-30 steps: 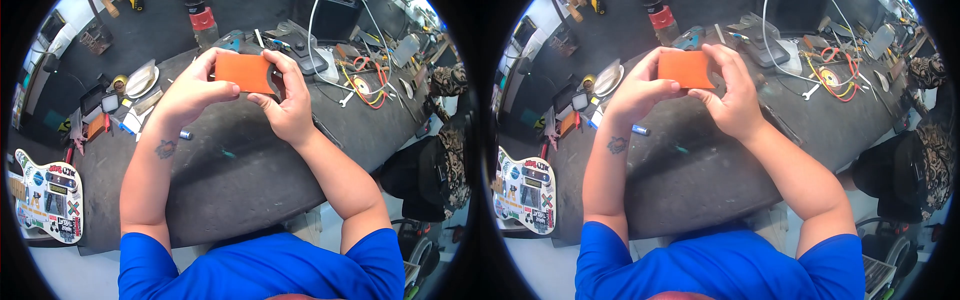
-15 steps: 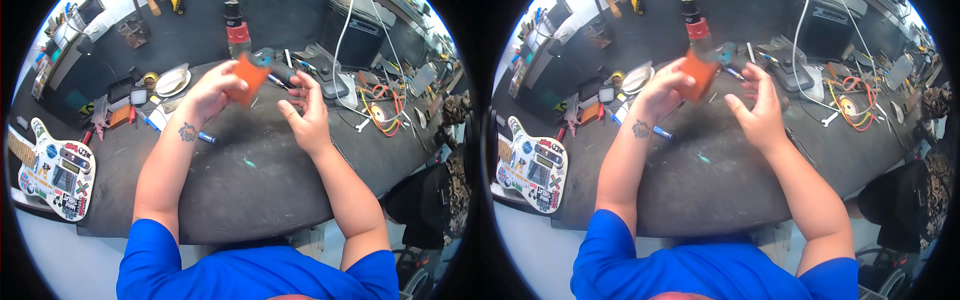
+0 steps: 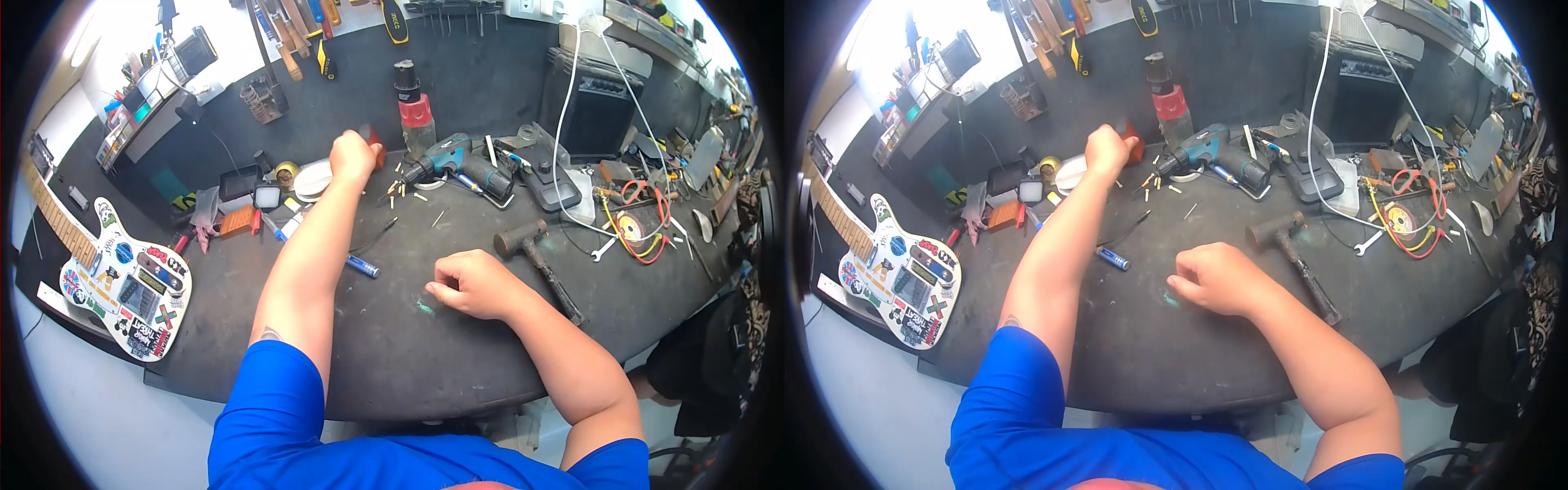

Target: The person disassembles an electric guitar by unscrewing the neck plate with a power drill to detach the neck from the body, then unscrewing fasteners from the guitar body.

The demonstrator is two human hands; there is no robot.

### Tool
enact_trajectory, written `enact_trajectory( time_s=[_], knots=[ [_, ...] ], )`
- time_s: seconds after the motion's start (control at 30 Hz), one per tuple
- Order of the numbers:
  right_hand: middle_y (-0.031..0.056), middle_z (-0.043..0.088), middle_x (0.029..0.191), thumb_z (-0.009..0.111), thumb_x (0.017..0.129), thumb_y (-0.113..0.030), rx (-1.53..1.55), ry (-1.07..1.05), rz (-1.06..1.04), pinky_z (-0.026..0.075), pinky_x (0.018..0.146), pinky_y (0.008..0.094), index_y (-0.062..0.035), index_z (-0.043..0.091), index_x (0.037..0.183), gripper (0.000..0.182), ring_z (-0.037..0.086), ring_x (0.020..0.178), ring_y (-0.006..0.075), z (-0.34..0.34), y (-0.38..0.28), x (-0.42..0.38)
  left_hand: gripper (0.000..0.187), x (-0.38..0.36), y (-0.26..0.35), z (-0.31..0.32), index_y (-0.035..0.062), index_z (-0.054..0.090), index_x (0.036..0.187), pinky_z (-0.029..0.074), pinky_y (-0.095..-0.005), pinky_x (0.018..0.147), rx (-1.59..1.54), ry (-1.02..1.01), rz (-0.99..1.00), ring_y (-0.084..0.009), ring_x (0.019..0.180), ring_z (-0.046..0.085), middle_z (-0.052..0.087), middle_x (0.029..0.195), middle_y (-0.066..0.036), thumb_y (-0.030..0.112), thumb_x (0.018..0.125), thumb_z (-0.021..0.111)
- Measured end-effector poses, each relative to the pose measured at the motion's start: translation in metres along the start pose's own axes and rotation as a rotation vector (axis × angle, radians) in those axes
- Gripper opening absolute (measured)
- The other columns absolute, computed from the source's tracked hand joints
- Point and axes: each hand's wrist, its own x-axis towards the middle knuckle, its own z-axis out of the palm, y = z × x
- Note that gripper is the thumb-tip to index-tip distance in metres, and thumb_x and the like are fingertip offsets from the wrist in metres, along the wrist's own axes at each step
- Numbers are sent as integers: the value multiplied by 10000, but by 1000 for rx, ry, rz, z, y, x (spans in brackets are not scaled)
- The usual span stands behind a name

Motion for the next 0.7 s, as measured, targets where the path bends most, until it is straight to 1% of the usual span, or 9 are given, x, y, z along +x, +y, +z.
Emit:
enact_trajectory(
  time_s=[0.13,0.17,0.27,0.33,0.4,0.47,0.57,0.67,0.7],
  knots=[
    [147,712,882,746,946,-238,16,20,32,540,784,450,-39,675,907,215,689,883,343,-6,-3,-3,531,-17,23,-23,-44,676,1115,598,-453,961,130,-73,60,-384,1106,746,764,1145,-250,394,865,841],
    [140,717,894,753,937,-225,33,22,29,544,800,447,-42,675,925,199,691,905,338,-7,-5,-3,457,-26,28,-41,-31,669,1143,586,-469,963,151,-66,109,-392,1092,740,764,1096,-236,327,883,785],
    [109,728,948,777,900,-184,-50,137,-50,551,864,440,-55,673,1004,196,684,986,316,0,2,-1,399,-62,-4,-81,-13,671,1161,575,-477,932,70,42,411,-400,1061,719,748,1073,-220,235,862,761],
    [117,692,1118,815,860,-186,-118,26,63,528,967,439,-62,681,1082,288,617,1151,327,-1,-4,-1,374,-112,-38,-108,10,661,1188,566,-473,931,-10,-80,636,-386,1003,707,730,1057,-202,131,839,715],
    [129,656,1190,832,848,-204,-202,-39,71,514,1003,441,-61,689,1105,326,578,1209,342,0,-10,-7,366,-189,-66,-145,27,649,1203,553,-489,952,-76,-312,570,-386,1045,681,703,1172,-192,99,851,714],
    [139,616,1235,864,820,-206,-229,-102,33,489,1055,440,-65,701,1147,392,537,1252,360,-2,-21,-9,492,-246,-113,-150,63,625,1360,509,-491,1072,-47,-140,646,-408,1276,610,625,1414,-205,174,895,741],
    [128,619,1205,893,777,-156,-216,-87,70,485,1068,429,-69,716,1159,431,546,1224,345,2,-34,-6,661,-313,-169,-172,93,514,1567,361,-484,1258,205,-359,494,-412,1558,361,408,1675,-205,300,977,728],
    [117,633,1160,894,754,-114,-184,-70,86,494,1031,414,-52,721,1072,367,558,1188,327,6,-43,-2,586,-315,-206,-237,66,598,1479,401,-483,1226,10,-578,377,-407,1513,429,469,1633,-198,294,960,747],
    [113,640,1136,891,751,-103,-184,-49,77,499,1010,409,-43,723,1025,326,566,1169,321,6,-43,-2,536,-310,-216,-259,39,652,1397,463,-459,1165,-4,-588,295,-389,1404,554,593,1515,-203,304,944,763]
  ],
)
